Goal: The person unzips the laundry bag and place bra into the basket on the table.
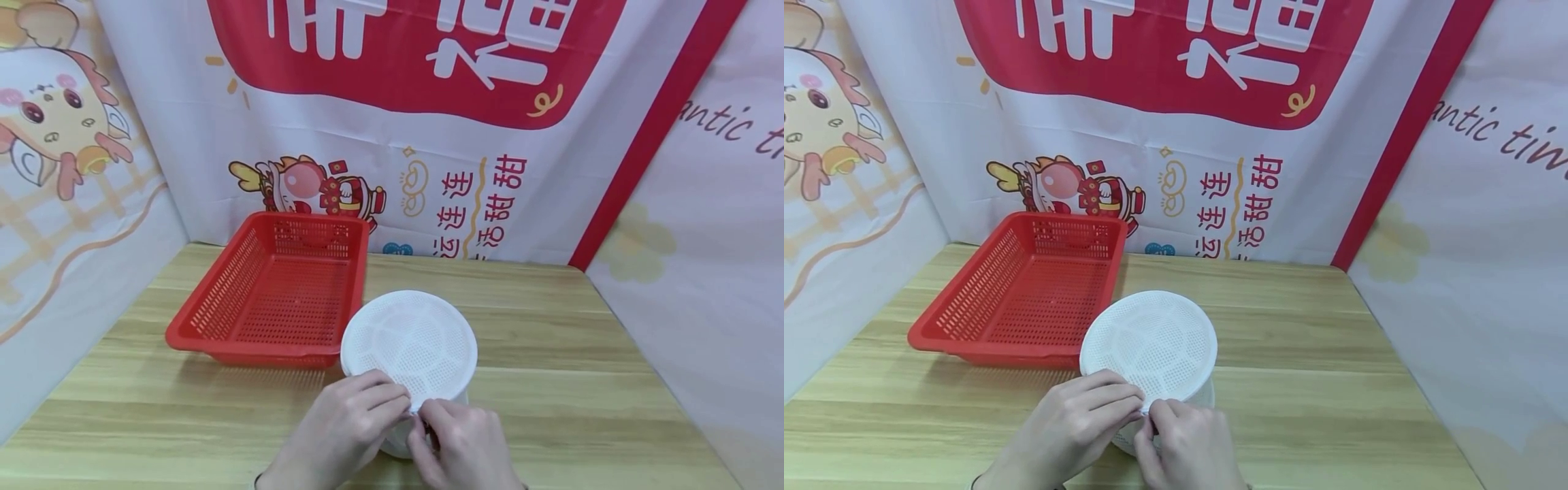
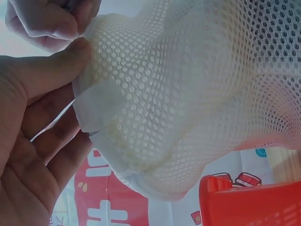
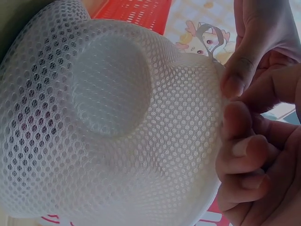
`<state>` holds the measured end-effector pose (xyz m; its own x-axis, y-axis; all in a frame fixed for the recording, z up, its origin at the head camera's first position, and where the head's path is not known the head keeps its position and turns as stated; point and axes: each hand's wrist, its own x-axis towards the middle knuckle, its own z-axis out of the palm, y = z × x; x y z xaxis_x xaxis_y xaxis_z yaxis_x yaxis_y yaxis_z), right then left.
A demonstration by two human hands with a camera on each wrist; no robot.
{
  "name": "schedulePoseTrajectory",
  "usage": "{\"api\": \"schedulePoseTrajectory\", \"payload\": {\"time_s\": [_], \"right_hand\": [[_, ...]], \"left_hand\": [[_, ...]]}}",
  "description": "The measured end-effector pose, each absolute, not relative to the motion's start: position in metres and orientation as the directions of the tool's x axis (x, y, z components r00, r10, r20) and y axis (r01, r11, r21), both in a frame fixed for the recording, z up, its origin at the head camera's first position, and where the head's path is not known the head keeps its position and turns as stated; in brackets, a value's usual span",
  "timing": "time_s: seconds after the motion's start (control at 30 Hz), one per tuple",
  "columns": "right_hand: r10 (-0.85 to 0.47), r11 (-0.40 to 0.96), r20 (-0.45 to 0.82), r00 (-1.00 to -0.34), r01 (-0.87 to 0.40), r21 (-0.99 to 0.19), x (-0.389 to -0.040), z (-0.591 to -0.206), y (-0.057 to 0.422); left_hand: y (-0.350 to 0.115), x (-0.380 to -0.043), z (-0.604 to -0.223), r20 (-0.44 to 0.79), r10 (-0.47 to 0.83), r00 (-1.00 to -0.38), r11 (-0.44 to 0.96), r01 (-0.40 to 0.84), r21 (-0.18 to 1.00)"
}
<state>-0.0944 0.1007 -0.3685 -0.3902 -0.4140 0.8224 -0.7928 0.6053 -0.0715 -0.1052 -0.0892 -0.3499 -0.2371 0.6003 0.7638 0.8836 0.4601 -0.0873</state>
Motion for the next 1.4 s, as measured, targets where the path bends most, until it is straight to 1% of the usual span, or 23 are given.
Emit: {"api": "schedulePoseTrajectory", "payload": {"time_s": [0.13, 0.23, 0.33, 0.47, 0.57, 0.7, 0.77, 1.0, 1.23, 1.4], "right_hand": [[-0.405, 0.575, 0.832, -0.379, -0.813, -0.091, -0.0953, -0.3675, 0.1014], [-0.390, 0.548, 0.848, -0.359, -0.831, -0.100, -0.0965, -0.3663, 0.1029], [-0.371, 0.541, 0.858, -0.355, -0.834, -0.111, -0.0970, -0.3651, 0.1050], [-0.370, 0.550, 0.851, -0.373, -0.826, -0.123, -0.0965, -0.3645, 0.1066], [-0.377, 0.544, 0.849, -0.369, -0.831, -0.119, -0.0968, -0.3652, 0.1064], [-0.386, 0.530, 0.855, -0.346, -0.842, -0.102, -0.0974, -0.3657, 0.1046], [-0.394, 0.535, 0.852, -0.346, -0.840, -0.094, -0.0970, -0.3662, 0.1037], [-0.410, 0.578, 0.825, -0.390, -0.810, -0.096, -0.0950, -0.3694, 0.1039], [-0.425, 0.589, 0.810, -0.404, -0.803, -0.092, -0.0938, -0.3685, 0.1041], [-0.429, 0.592, 0.806, -0.407, -0.801, -0.088, -0.0937, -0.3690, 0.1052]], "left_hand": [[-0.0898, -0.1045, -0.3492, 0.759, 0.607, -0.235, 0.448, 0.890, -0.082], [-0.0912, -0.1044, -0.3485, 0.755, 0.616, -0.226, 0.437, 0.895, -0.088], [-0.0928, -0.1044, -0.3477, 0.761, 0.609, -0.223, 0.435, 0.897, -0.085], [-0.0939, -0.1025, -0.3469, 0.763, 0.591, -0.263, 0.448, 0.893, -0.039], [-0.0927, -0.1014, -0.3466, 0.753, 0.588, -0.295, 0.460, 0.888, -0.012], [-0.0908, -0.1015, -0.3481, 0.748, 0.587, -0.310, 0.468, 0.884, -0.001], [-0.0906, -0.1016, -0.3492, 0.746, 0.587, -0.313, 0.468, 0.883, 0.002], [-0.0905, -0.1017, -0.3500, 0.736, 0.609, -0.298, 0.459, 0.888, -0.020], [-0.0901, -0.1026, -0.3505, 0.740, 0.617, -0.268, 0.458, 0.887, -0.060], [-0.0892, -0.1032, -0.3508, 0.746, 0.614, -0.258, 0.443, 0.895, -0.056]]}}
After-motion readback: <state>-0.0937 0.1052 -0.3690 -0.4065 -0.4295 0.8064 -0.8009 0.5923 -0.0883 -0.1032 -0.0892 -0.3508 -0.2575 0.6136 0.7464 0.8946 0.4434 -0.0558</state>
